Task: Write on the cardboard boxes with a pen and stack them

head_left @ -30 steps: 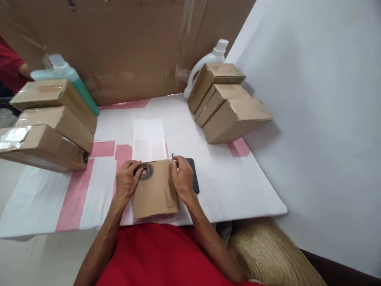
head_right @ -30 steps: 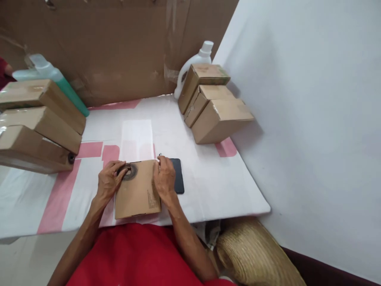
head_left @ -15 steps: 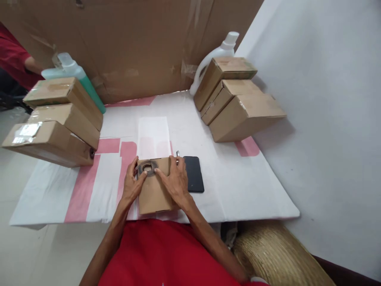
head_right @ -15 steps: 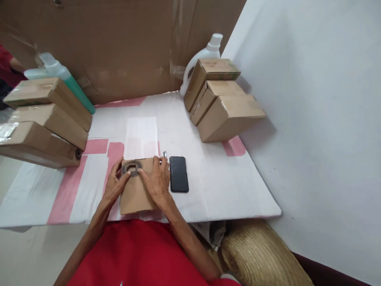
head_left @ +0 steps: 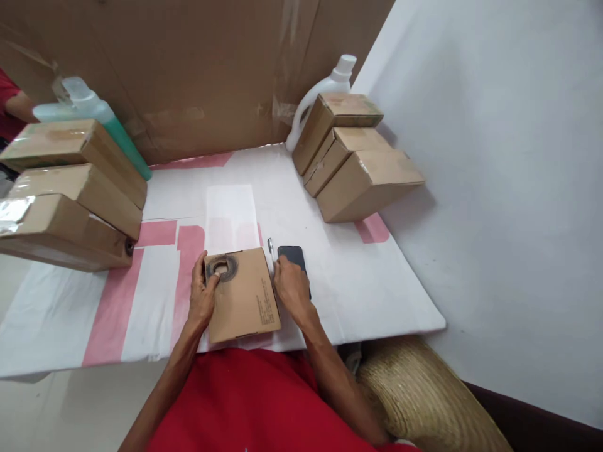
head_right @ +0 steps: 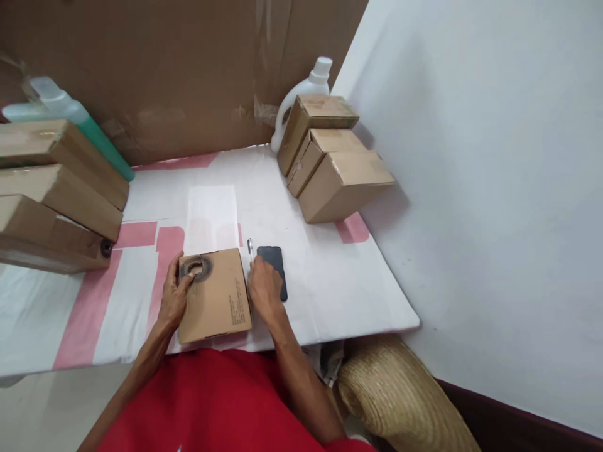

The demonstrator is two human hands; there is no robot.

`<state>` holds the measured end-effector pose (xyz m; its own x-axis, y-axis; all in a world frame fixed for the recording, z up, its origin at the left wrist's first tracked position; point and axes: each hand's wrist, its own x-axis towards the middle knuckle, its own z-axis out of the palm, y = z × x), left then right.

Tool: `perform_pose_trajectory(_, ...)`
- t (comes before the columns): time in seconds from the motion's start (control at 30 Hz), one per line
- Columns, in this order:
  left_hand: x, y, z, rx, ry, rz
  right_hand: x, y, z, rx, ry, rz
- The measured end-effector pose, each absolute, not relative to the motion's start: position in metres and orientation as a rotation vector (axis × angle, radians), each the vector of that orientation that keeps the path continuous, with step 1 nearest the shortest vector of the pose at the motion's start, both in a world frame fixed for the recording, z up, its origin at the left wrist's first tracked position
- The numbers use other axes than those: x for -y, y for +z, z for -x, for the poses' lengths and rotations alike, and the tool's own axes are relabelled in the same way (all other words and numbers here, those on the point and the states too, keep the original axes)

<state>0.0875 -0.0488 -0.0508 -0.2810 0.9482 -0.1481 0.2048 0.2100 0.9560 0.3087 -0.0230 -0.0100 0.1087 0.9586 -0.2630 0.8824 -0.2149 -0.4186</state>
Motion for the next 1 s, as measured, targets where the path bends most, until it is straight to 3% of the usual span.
perform_pose_trajectory(0.33,0.054,-0.057,-0.088,-1.593,1.147,-1.096,0.013,-0.009,-0.332,1.853,0.786,2.232)
perform_pose_trajectory(0.53,0.059,-0.063,-0.083,-1.545,1.047,-1.176,0.007,0.021,-0.335,1.053,1.093,1.442)
perform_pose_trajectory(0.63,0.06,-0.063,-0.083,-1.54,1.037,-1.164,0.012,0.02,-0.297,1.004,1.333,1.167)
perform_pose_trajectory(0.77,0.06,-0.064,-0.083,-1.541,1.048,-1.185,0.021,0.0,-0.25,1.044,1.47,1.086)
perform_pose_trajectory(1.0,0.061,-0.061,-0.087,-1.571,1.037,-1.175,0.024,-0.012,-0.24,1.202,1.404,1.125)
